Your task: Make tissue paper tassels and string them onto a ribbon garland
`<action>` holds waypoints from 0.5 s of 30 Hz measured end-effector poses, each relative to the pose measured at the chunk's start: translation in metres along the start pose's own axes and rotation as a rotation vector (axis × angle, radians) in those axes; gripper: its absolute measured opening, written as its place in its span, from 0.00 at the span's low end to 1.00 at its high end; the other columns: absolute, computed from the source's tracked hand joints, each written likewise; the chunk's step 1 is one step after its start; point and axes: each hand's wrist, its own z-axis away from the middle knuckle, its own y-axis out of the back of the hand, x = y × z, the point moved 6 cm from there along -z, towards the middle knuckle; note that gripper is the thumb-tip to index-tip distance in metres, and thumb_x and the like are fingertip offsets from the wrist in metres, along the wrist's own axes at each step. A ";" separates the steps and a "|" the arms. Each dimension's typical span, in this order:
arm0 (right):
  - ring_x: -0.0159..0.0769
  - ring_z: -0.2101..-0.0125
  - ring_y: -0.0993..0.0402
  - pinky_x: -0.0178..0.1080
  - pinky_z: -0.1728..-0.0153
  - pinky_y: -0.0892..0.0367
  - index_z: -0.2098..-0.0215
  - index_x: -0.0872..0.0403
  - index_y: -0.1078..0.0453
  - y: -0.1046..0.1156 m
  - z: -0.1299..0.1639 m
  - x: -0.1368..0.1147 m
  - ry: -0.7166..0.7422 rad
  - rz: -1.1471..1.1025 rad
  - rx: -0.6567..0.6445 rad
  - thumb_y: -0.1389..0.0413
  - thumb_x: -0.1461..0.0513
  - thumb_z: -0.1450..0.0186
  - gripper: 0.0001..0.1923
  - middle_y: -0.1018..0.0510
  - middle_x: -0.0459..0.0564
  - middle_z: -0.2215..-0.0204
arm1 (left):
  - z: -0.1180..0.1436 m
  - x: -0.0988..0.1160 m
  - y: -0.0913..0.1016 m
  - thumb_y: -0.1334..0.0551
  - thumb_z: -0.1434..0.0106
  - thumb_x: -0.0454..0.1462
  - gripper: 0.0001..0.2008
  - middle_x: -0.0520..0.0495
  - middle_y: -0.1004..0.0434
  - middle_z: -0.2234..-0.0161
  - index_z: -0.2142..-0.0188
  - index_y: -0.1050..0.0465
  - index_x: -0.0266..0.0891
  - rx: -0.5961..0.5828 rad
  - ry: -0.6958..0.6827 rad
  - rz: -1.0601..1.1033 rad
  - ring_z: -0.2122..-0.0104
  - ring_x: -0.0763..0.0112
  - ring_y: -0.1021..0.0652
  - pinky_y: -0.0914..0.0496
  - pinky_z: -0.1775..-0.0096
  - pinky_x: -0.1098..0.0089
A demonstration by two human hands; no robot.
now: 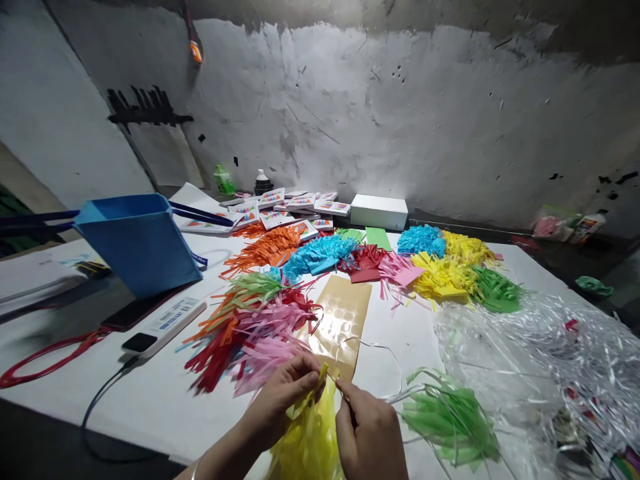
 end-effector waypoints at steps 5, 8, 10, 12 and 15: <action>0.40 0.67 0.19 0.36 0.64 0.29 0.56 0.52 0.21 -0.003 -0.002 -0.003 -0.052 -0.143 -0.061 0.51 0.55 0.31 0.18 0.17 0.52 0.68 | 0.001 -0.003 0.000 0.23 0.50 0.42 0.15 0.51 0.24 0.76 0.71 0.22 0.35 -0.025 0.018 -0.108 0.76 0.75 0.28 0.37 0.70 0.74; 0.34 0.77 0.28 0.32 0.76 0.34 0.48 0.54 0.25 -0.010 -0.005 0.003 -0.218 -0.352 -0.131 0.48 0.49 0.32 0.23 0.25 0.46 0.79 | 0.003 0.000 -0.002 0.23 0.50 0.42 0.14 0.52 0.25 0.76 0.71 0.22 0.36 -0.036 0.000 -0.136 0.75 0.75 0.29 0.37 0.69 0.74; 0.28 0.83 0.38 0.30 0.83 0.42 0.41 0.55 0.32 -0.018 -0.004 0.005 -0.312 -0.538 -0.206 0.47 0.46 0.33 0.29 0.31 0.41 0.82 | 0.003 0.003 -0.003 0.23 0.50 0.41 0.13 0.53 0.26 0.75 0.72 0.22 0.36 -0.036 -0.024 -0.160 0.74 0.76 0.29 0.37 0.69 0.75; 0.24 0.84 0.44 0.28 0.85 0.47 0.39 0.56 0.35 -0.023 -0.003 0.005 -0.356 -0.663 -0.259 0.47 0.45 0.33 0.32 0.33 0.39 0.82 | 0.003 0.006 -0.004 0.23 0.50 0.40 0.13 0.52 0.26 0.75 0.72 0.22 0.35 -0.045 -0.029 -0.161 0.73 0.76 0.29 0.36 0.68 0.75; 0.22 0.85 0.47 0.27 0.86 0.51 0.39 0.57 0.36 -0.024 -0.001 0.003 -0.369 -0.720 -0.303 0.44 0.45 0.35 0.34 0.33 0.38 0.82 | 0.003 0.004 -0.005 0.24 0.49 0.41 0.13 0.52 0.26 0.75 0.72 0.22 0.35 -0.064 0.013 -0.105 0.75 0.76 0.29 0.36 0.69 0.75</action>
